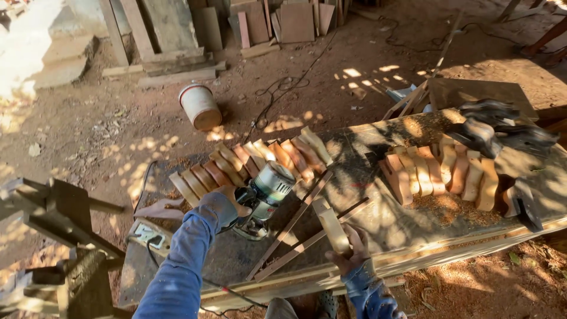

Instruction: Use a handheld power router to shape the edges of small wooden furniture components.

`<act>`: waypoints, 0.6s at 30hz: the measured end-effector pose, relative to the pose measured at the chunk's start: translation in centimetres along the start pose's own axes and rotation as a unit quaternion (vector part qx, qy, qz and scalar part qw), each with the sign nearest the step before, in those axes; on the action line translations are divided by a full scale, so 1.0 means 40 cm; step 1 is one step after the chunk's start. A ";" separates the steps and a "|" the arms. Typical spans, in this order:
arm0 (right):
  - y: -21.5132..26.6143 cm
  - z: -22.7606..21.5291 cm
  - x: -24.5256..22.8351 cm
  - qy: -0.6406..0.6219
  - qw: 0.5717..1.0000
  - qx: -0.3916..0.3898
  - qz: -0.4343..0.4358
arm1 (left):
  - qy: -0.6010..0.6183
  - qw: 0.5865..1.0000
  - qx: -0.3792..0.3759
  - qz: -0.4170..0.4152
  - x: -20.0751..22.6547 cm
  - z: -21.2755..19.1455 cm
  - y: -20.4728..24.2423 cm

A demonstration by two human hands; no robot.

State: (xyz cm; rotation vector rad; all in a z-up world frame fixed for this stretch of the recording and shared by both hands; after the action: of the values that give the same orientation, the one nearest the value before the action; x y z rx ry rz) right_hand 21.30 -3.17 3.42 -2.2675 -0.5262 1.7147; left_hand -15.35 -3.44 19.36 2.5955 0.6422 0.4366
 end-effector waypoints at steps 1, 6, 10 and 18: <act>0.008 -0.001 0.025 -0.001 1.000 0.005 -0.003 | -0.002 1.000 0.004 0.003 0.018 -0.025 0.032; -0.013 0.011 0.172 -0.308 0.941 -0.096 0.098 | 0.101 0.990 -0.085 -0.046 0.036 -0.067 0.018; 0.075 -0.023 0.089 -0.355 0.913 -0.048 0.197 | 0.118 0.992 -0.041 0.006 0.001 -0.044 -0.014; -0.064 -0.032 0.042 -0.451 0.833 0.035 0.318 | 0.141 0.987 -0.079 0.002 0.040 -0.105 0.026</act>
State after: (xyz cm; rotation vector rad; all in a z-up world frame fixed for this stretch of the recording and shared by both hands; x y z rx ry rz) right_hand 22.58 -0.11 3.37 -1.5038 0.2128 3.0611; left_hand -15.29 -2.09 23.78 2.4055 0.6634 0.8310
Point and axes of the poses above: each hand's wrist, its own y-axis away from the middle knuckle, its own z-axis out of the palm, x = y × z, the point moved 2 cm from there along -y, towards the middle knuckle, and after that the axes turned 4 degrees about x, right-handed, at the moved point
